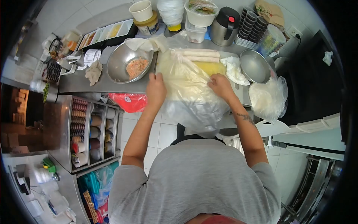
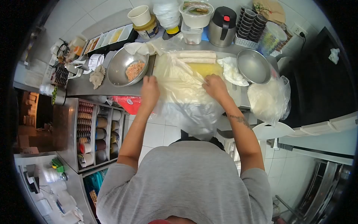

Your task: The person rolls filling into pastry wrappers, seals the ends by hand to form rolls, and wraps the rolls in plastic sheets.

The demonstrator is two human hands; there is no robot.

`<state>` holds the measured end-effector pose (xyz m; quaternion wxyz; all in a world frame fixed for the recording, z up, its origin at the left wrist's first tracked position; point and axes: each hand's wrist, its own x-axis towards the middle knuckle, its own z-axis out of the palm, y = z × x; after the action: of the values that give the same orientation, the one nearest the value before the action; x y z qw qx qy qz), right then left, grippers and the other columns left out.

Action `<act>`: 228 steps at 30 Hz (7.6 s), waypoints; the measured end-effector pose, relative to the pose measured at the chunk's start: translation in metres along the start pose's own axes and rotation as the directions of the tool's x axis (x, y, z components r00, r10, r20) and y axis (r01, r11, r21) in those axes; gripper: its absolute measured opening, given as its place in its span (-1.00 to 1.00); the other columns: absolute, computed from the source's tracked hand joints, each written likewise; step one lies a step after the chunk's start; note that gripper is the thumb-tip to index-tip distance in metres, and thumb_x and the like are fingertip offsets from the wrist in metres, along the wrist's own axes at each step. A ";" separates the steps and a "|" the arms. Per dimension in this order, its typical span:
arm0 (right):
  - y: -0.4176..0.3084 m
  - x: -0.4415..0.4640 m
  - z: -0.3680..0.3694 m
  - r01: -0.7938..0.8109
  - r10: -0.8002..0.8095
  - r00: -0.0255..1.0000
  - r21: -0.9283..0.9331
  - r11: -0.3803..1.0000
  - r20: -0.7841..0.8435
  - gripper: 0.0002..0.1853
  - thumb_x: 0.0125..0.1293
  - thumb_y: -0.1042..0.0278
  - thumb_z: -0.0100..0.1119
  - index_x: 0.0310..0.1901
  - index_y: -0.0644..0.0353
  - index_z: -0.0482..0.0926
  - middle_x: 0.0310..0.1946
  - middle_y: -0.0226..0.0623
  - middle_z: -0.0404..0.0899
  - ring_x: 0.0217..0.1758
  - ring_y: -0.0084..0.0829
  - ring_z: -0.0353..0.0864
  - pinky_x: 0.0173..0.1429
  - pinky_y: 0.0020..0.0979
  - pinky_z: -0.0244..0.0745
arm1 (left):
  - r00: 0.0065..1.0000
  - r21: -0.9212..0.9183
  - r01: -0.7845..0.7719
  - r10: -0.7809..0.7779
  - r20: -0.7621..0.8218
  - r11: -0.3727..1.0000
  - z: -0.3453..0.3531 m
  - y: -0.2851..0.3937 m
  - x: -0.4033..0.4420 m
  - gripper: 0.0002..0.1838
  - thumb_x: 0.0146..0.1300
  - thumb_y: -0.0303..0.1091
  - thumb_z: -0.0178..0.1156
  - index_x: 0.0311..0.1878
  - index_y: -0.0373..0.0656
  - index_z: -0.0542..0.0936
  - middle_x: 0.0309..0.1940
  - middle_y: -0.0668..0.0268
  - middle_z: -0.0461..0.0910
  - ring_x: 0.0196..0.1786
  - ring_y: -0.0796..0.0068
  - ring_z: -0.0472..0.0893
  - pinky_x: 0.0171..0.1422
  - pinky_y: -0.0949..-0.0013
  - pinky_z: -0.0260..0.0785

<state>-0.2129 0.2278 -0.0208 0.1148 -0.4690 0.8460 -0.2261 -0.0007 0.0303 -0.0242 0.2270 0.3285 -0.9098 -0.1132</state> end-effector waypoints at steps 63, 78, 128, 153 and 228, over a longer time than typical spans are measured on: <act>-0.039 0.034 0.013 0.276 -0.196 0.929 0.237 0.931 -0.313 -0.69 0.27 0.32 0.19 0.04 0.14 0.59 -0.13 -0.16 0.53 -0.02 -0.13 0.53 0.04 -0.22 0.49 | 0.996 -0.684 0.018 -0.070 -0.048 0.729 0.031 0.004 0.196 -0.73 0.25 -0.56 0.03 0.00 -0.39 0.52 -0.15 0.04 0.58 -0.08 0.09 0.57 0.06 0.16 0.41; -0.030 0.048 0.040 0.256 -0.186 0.920 0.172 0.951 -0.344 -0.67 0.23 0.41 0.20 0.05 0.15 0.57 -0.10 -0.15 0.53 0.03 -0.08 0.50 0.09 -0.20 0.45 | 0.881 0.369 -0.463 0.373 0.290 0.806 0.018 -0.016 0.252 -0.80 0.16 -0.36 0.15 -0.19 -0.13 0.68 0.07 0.09 0.52 0.15 0.04 0.50 0.13 0.03 0.43; -0.100 0.035 -0.079 0.479 -0.409 0.876 0.570 0.668 -0.257 -0.38 0.15 0.30 0.41 0.27 0.12 0.45 0.07 -0.28 0.56 0.01 -0.42 0.59 0.13 -0.44 0.46 | 0.668 0.430 -0.743 0.525 0.528 0.514 -0.281 0.111 0.168 -0.69 0.04 -0.45 0.32 -0.09 -0.22 0.60 -0.26 0.10 0.65 -0.14 0.05 0.64 -0.01 0.18 0.50; 0.016 -0.014 -0.018 0.090 -0.134 0.990 0.529 0.844 0.047 -0.61 0.11 0.51 0.33 0.03 0.18 0.61 -0.16 -0.32 0.61 -0.13 -0.36 0.59 0.02 -0.37 0.49 | 0.623 -0.467 -0.319 0.554 0.553 0.825 -0.020 0.018 0.052 -0.62 0.13 -0.38 0.31 0.00 -0.12 0.44 -0.18 0.11 0.60 -0.07 0.02 0.58 0.04 0.09 0.38; 0.018 -0.034 0.004 0.207 -0.171 0.967 0.192 0.959 -0.187 -0.66 0.07 0.39 0.30 -0.05 0.07 0.62 -0.16 -0.28 0.49 -0.04 -0.17 0.44 0.07 -0.25 0.42 | 0.850 -0.189 -0.457 0.489 0.197 0.869 -0.004 0.010 0.032 -0.68 0.08 -0.45 0.21 -0.04 -0.17 0.54 -0.10 0.14 0.47 0.01 0.07 0.44 0.09 0.06 0.30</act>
<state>-0.2067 0.2636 -0.0340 0.0695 -0.5123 0.7752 -0.3631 -0.0258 0.0169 -0.0069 0.1589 0.0618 -0.9733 -0.1538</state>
